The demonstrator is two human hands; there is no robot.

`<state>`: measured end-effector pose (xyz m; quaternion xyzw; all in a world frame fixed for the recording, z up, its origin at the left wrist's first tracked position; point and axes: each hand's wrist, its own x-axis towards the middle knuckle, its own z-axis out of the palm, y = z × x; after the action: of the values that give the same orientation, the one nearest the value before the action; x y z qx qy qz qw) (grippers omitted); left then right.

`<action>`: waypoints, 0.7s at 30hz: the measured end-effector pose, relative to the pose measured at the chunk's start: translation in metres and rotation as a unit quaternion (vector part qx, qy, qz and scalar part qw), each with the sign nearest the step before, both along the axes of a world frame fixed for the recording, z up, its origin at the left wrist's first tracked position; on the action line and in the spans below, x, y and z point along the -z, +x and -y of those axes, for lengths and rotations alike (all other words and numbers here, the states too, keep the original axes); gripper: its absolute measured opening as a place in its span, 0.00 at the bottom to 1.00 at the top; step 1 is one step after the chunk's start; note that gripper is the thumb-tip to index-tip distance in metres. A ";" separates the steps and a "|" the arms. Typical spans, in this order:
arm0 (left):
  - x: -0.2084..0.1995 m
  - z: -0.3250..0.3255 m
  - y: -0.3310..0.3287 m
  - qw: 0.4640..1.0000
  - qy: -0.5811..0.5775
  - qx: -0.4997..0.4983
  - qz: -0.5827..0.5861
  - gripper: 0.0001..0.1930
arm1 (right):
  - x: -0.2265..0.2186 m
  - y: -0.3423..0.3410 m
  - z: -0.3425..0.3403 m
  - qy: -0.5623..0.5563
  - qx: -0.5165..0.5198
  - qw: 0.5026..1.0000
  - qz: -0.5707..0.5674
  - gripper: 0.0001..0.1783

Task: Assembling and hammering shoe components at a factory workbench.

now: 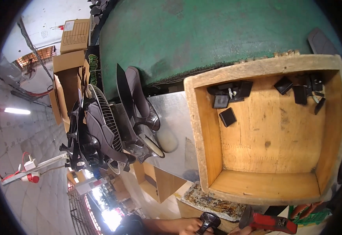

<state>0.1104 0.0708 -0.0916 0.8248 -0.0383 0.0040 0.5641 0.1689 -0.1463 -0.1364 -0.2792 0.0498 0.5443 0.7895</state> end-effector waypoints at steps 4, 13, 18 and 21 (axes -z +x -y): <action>0.001 0.011 0.002 0.999 0.028 -0.030 0.016 0.06 | 0.004 -0.009 0.009 -0.045 0.029 0.998 0.021 0.07; -0.024 0.013 -0.008 0.998 -0.045 -0.001 -0.036 0.08 | -0.028 0.020 -0.032 -0.146 -0.002 0.989 -0.006 0.08; -0.033 0.008 0.012 0.996 -0.076 0.034 0.023 0.10 | -0.034 0.014 -0.034 -0.204 0.039 0.973 0.103 0.11; -0.068 -0.022 0.036 0.954 -0.007 0.295 -0.062 0.12 | -0.039 0.010 -0.036 -0.231 0.077 0.939 0.243 0.12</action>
<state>0.1469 0.0931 -0.0232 0.7715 -0.2444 -0.2135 0.5473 0.1786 -0.1100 -0.0979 -0.5731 0.0020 0.3711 0.7306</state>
